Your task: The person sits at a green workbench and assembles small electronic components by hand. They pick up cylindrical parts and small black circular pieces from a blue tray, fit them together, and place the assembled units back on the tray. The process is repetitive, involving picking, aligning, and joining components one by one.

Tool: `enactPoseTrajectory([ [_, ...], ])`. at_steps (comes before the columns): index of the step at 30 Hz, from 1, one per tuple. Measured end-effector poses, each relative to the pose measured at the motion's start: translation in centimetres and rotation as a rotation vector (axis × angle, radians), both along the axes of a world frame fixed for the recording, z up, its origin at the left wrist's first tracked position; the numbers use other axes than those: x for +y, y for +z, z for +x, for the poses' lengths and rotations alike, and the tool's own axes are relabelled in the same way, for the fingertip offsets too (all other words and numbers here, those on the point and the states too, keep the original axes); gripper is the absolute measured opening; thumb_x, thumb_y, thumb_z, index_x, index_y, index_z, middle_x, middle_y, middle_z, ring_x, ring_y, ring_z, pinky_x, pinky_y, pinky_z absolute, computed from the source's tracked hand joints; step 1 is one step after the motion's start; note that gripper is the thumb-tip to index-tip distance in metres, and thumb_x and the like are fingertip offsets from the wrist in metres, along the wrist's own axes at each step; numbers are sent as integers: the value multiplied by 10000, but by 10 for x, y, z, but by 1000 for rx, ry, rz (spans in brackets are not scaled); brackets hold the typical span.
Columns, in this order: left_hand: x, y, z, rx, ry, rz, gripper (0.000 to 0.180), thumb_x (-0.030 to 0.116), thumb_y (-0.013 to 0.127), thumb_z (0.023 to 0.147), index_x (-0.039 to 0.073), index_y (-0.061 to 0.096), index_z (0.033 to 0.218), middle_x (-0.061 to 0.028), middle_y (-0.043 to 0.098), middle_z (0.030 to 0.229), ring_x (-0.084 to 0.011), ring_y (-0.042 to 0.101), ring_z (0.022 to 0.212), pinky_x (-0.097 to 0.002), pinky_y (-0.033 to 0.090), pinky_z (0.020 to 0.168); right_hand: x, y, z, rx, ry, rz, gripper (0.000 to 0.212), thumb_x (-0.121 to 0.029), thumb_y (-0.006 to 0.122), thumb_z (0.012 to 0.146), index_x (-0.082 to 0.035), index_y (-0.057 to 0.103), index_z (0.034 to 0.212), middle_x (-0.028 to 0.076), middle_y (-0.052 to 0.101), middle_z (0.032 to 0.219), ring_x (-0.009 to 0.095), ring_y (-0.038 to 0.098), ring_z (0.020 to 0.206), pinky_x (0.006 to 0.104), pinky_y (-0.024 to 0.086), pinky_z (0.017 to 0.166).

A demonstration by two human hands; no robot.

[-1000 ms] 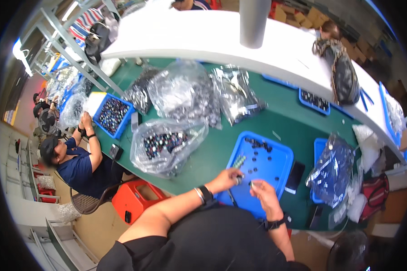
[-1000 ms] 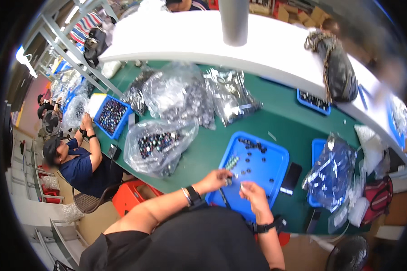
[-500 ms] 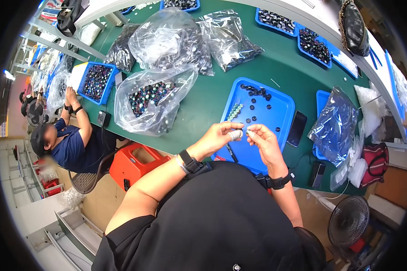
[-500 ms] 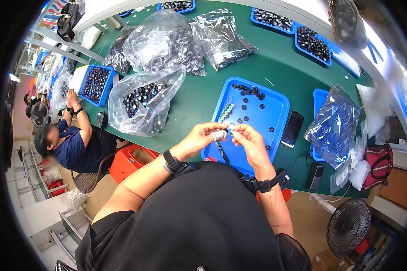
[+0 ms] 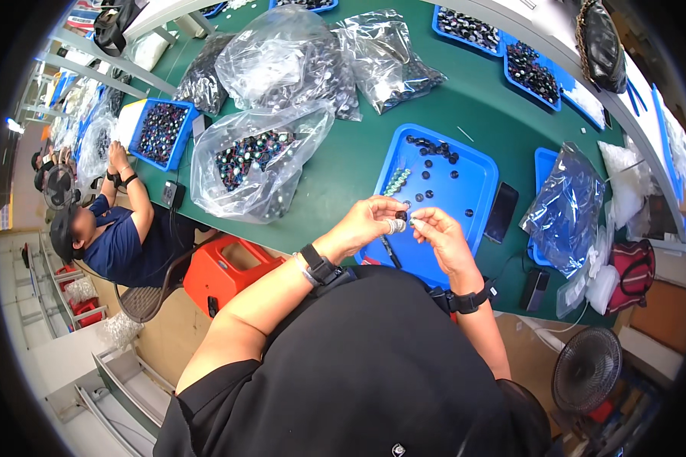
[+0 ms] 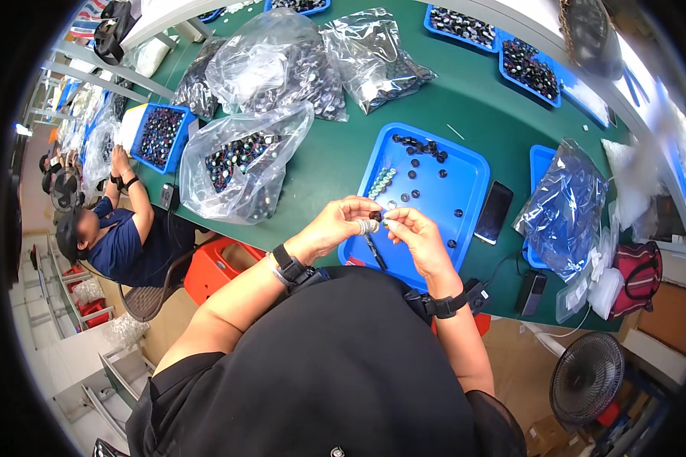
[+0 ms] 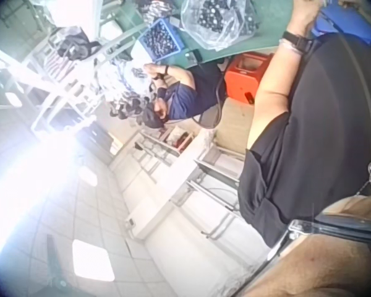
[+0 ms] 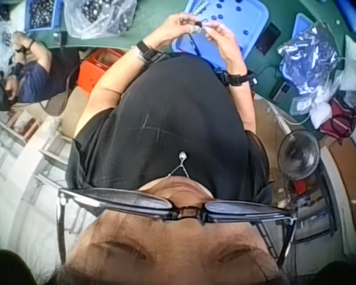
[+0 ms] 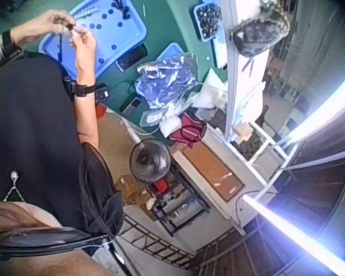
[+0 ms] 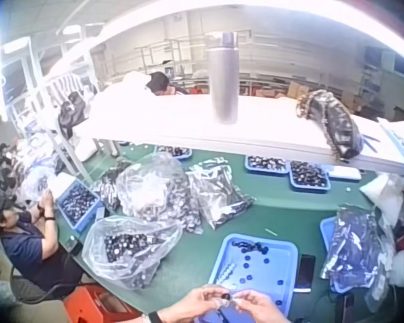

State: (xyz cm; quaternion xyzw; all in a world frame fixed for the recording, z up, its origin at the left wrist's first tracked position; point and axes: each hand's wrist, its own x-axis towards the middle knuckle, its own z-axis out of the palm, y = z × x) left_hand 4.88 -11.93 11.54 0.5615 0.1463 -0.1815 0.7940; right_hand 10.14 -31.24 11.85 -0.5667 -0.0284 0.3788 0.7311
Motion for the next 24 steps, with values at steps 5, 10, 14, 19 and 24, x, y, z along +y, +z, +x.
enactPoseTrajectory([
  [5,-4,3,-1,-37,-42,60,330,9,657,831,-13,562,1146,-62,624,1013,-117,601,925,-264,491,842,1,1,2,-74,-34,-35,150,-99,614,888,-36,619,1024,0,604,830,74,538,736,219,435,666],
  [10,-8,-2,-1,-71,-22,115,312,-4,652,832,-6,566,1133,-51,628,982,-106,599,912,-255,494,829,7,1,-1,-123,-16,-79,157,-111,620,888,-41,625,1029,-15,597,804,61,517,704,207,419,643],
  [14,-11,0,-1,-79,3,130,343,-13,646,831,-12,561,1164,-51,630,985,-100,594,911,-255,492,836,13,4,-3,-124,-42,-94,172,-134,644,877,-42,622,1021,-14,585,785,65,513,689,210,416,628],
  [19,-9,4,0,-72,11,101,393,-13,627,834,-28,549,1219,-64,632,1025,-108,594,917,-264,485,859,11,1,-1,-169,-26,-116,162,-131,633,885,-49,623,1025,-26,582,788,56,505,689,207,416,628],
  [24,-5,4,-1,-52,-51,88,396,-40,544,840,-28,549,1236,-78,631,1064,-127,595,938,-286,478,883,8,3,2,-209,30,-136,126,-99,621,887,-51,640,1002,-33,591,809,52,510,707,205,421,640],
])
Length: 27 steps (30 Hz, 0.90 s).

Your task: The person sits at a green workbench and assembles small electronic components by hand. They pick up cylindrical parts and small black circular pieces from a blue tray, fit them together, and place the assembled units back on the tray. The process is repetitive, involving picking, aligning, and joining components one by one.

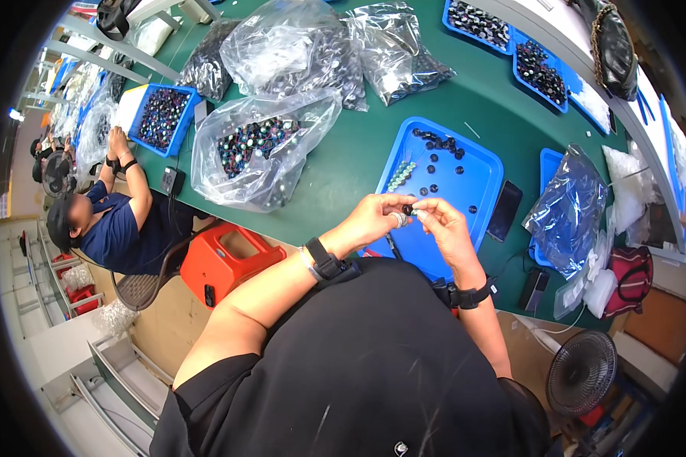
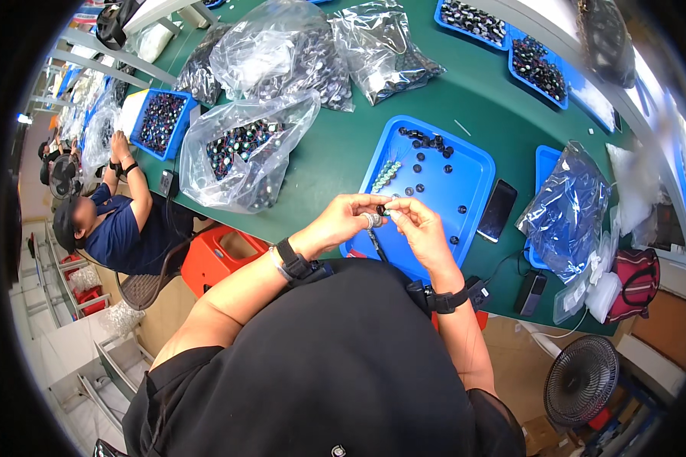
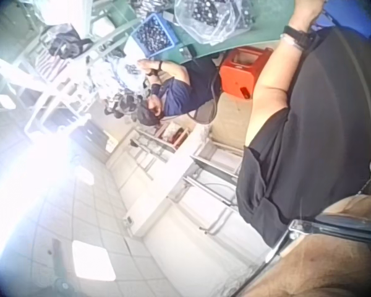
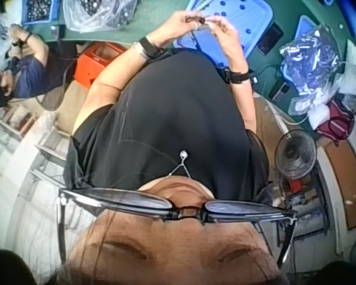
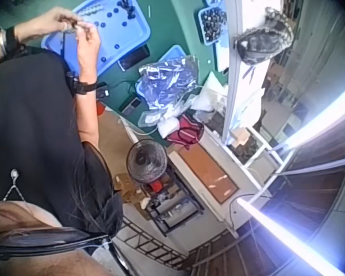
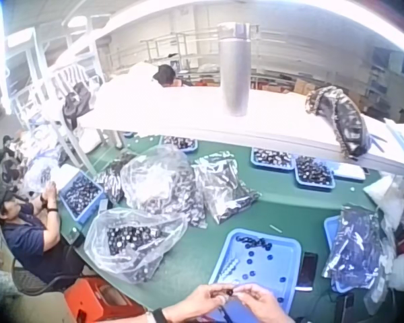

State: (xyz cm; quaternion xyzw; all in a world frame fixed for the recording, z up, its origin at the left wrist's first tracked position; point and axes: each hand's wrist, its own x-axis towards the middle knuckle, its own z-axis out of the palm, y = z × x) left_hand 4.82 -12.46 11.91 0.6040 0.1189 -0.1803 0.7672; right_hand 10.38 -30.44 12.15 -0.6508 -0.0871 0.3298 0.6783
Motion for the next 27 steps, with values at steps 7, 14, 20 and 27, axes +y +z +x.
enactPoseTrajectory([
  [7,3,-1,0,-27,-133,90,459,-62,435,799,-17,549,1242,-82,614,1059,-134,574,981,-283,457,885,-2,-4,1,-297,119,-166,126,-41,611,874,-26,651,992,4,612,835,84,539,745,229,445,681],
  [14,1,-14,-2,-19,-145,111,443,-36,482,820,-33,511,1262,-18,565,936,-85,525,866,-242,445,799,3,4,2,-258,110,-213,122,-4,604,860,-10,564,975,18,586,800,79,536,732,238,452,650],
  [20,-3,-19,-3,-48,-101,151,403,-12,532,845,-45,512,1246,-17,570,936,-74,524,846,-231,449,767,3,-10,0,-221,35,-218,123,20,595,849,-2,542,958,24,587,778,79,539,701,237,458,621],
  [27,0,-28,-2,74,14,-32,271,81,622,888,-49,564,1119,-82,637,971,-120,601,891,-274,499,821,8,-7,-4,-172,79,-264,154,-29,588,875,-12,558,1025,38,605,803,106,580,730,250,473,636],
])
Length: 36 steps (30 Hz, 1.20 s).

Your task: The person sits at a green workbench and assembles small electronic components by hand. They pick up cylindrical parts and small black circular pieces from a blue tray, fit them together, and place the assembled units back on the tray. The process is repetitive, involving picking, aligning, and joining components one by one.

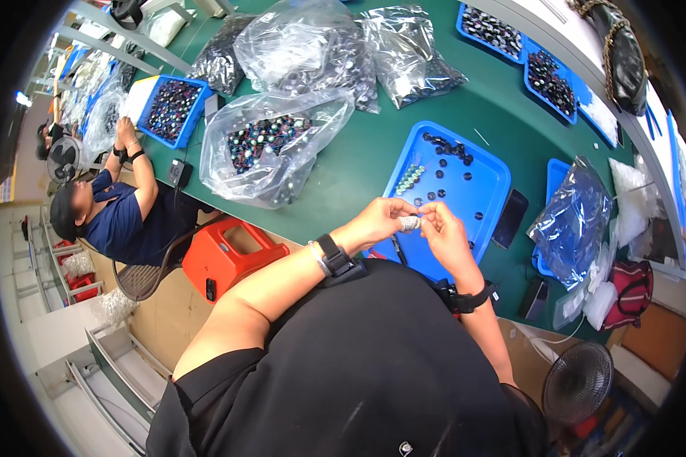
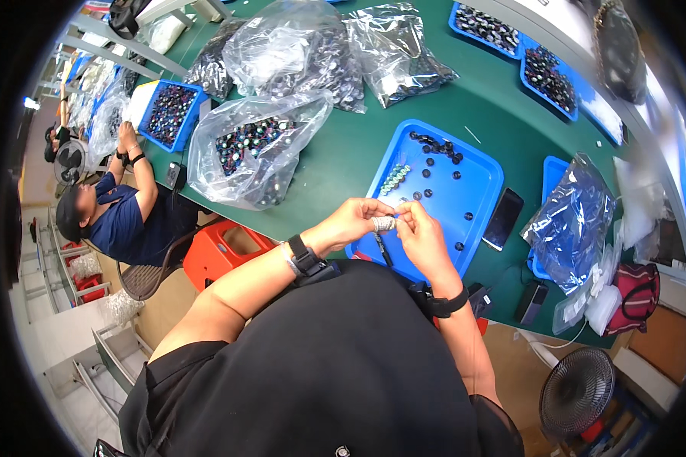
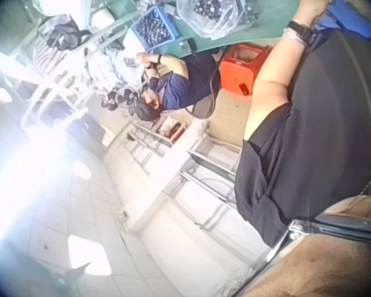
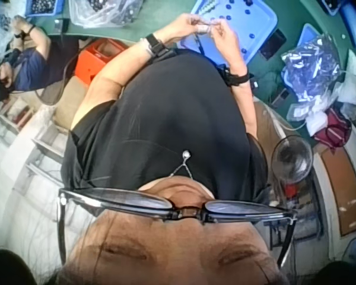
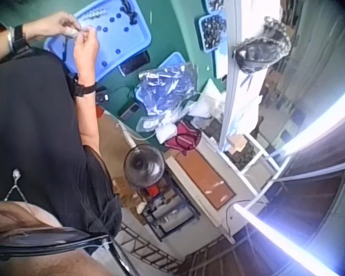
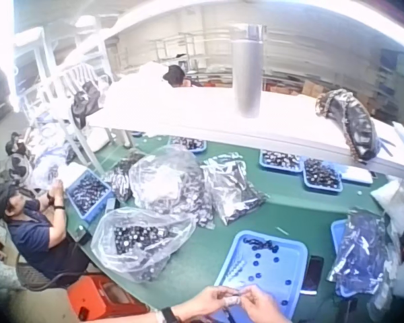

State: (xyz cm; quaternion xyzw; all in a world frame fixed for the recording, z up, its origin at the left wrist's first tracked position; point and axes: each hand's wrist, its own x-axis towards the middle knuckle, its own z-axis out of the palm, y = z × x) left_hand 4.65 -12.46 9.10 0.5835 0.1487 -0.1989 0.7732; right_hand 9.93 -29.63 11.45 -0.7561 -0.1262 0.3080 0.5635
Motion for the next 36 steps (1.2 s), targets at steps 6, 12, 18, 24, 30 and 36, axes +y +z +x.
enactPoseTrajectory([
  [6,13,1,-7,-12,178,182,199,74,598,891,-37,578,1054,-84,641,953,-139,603,857,-271,500,747,-13,-44,3,-97,-176,-25,207,-88,589,900,-26,574,1097,39,611,865,109,582,779,244,477,700],
  [12,56,-46,-25,163,426,102,171,47,576,894,-40,574,1041,-80,627,909,-155,615,797,-272,531,721,-20,-97,-12,105,-124,8,136,-86,579,901,-12,593,1015,38,622,832,95,577,734,241,468,644],
  [18,72,-28,-39,12,483,120,192,12,543,877,-22,567,1064,-66,609,952,-139,604,819,-274,528,746,-39,-123,-6,58,-204,-140,131,-78,561,902,-14,594,1011,35,626,813,101,590,719,249,483,662],
  [24,113,56,-30,-500,694,803,193,-12,541,838,24,595,1020,-34,584,952,-116,561,894,-257,453,805,-23,-112,19,-347,-86,-324,163,-61,550,881,-26,595,1033,88,643,920,189,616,826,313,495,739],
  [30,231,33,-39,-318,678,1503,390,34,581,820,42,578,1210,-184,512,1277,-295,510,1125,-361,379,995,42,-103,50,-1022,258,-406,216,-53,535,807,-42,619,1005,110,620,1014,282,544,1064,403,430,907],
  [36,164,62,-26,-590,656,1474,336,-17,581,785,40,603,1116,-159,554,1205,-320,480,1153,-410,333,1019,41,-107,54,-1097,562,-589,211,-61,554,744,-45,619,945,103,600,977,293,541,1059,418,420,946],
])
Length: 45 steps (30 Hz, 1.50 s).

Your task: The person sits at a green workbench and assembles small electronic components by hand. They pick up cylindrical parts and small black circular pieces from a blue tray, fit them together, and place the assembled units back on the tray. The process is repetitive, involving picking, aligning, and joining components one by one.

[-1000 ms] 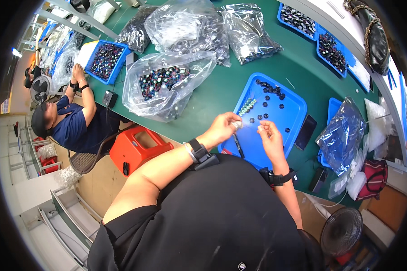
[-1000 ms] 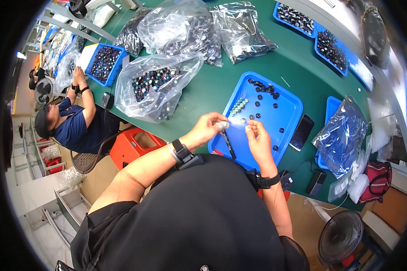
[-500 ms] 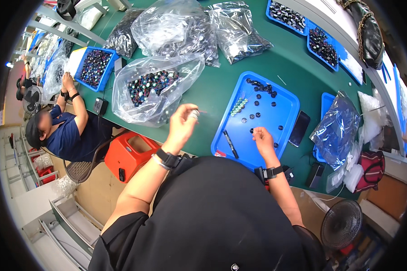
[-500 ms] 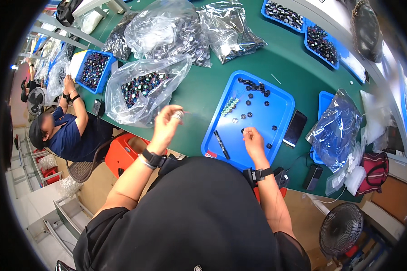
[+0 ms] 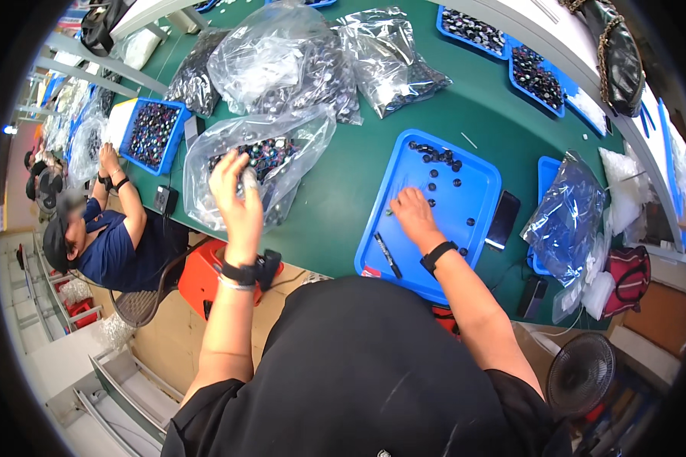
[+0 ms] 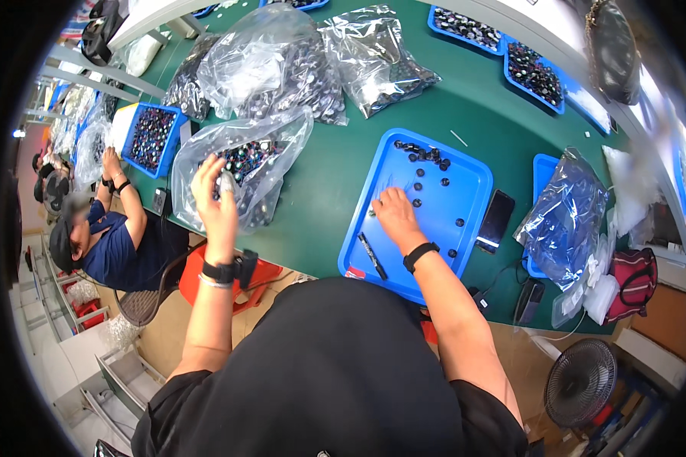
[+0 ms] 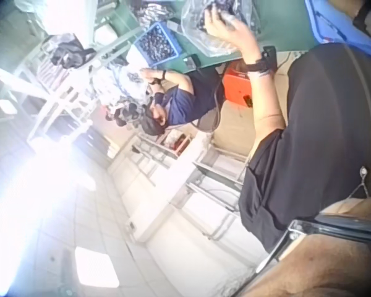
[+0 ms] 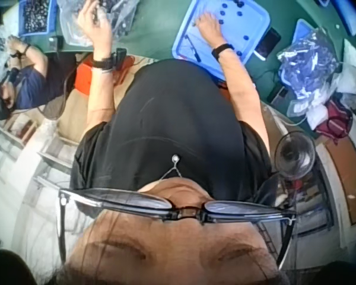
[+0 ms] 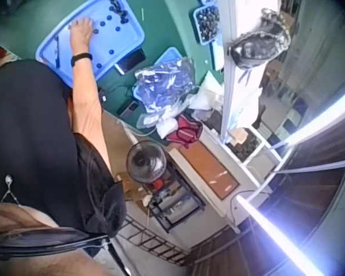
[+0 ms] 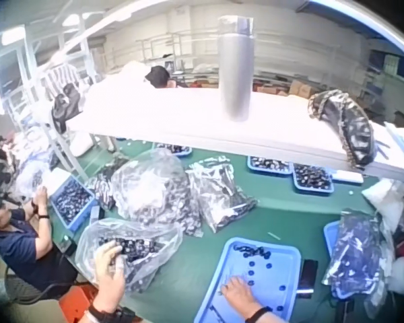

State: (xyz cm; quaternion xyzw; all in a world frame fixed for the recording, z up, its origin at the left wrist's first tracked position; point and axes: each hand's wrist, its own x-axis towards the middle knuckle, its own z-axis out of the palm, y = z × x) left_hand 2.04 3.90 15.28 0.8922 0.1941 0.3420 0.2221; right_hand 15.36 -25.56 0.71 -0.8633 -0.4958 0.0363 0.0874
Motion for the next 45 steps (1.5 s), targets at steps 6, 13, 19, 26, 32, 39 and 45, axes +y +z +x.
enactPoseTrajectory([
  [6,-88,-34,21,211,-481,-274,285,-43,574,764,33,605,1036,-143,613,999,-323,577,958,-384,471,834,-25,41,-12,49,-123,471,197,-55,583,804,-24,612,996,122,612,946,279,573,987,396,435,935],
  [13,-176,-118,58,530,-811,-279,294,31,586,797,16,589,1091,-161,554,1065,-331,564,984,-390,488,825,-92,51,-52,400,-888,606,204,-108,557,909,3,595,1076,169,631,952,309,624,838,372,491,716],
  [19,-195,-170,75,685,-900,39,215,76,525,836,1,562,1034,-165,509,1024,-332,557,972,-408,498,804,-106,45,-76,576,-957,636,231,-145,583,907,11,612,1076,155,658,909,233,638,771,329,494,691],
  [26,-191,-136,69,770,-725,-1112,293,51,462,931,-66,519,1193,-184,611,1094,-259,635,936,-302,525,842,-97,69,-73,1061,-976,829,284,-216,522,958,-8,583,1141,38,605,770,72,513,628,227,435,578],
  [32,-173,-66,58,721,-688,-1856,314,108,498,957,-39,511,1234,-167,604,1128,-202,622,994,-295,516,894,-91,82,-68,1191,-774,889,229,-201,528,959,-10,588,1071,38,615,813,70,515,642,216,438,582],
  [39,-174,-53,46,659,-676,-1743,336,88,603,900,-36,534,1204,-107,605,1117,-167,610,982,-280,492,903,-84,88,-64,1175,-698,754,212,-190,544,952,-10,604,1046,34,619,817,72,535,668,217,454,609],
  [45,-173,-48,40,672,-715,-1581,367,51,676,834,-29,554,1170,-81,622,1064,-142,597,970,-271,469,888,-80,85,-66,1243,-659,783,223,-202,546,951,-8,609,1039,26,616,815,68,527,663,215,449,608],
])
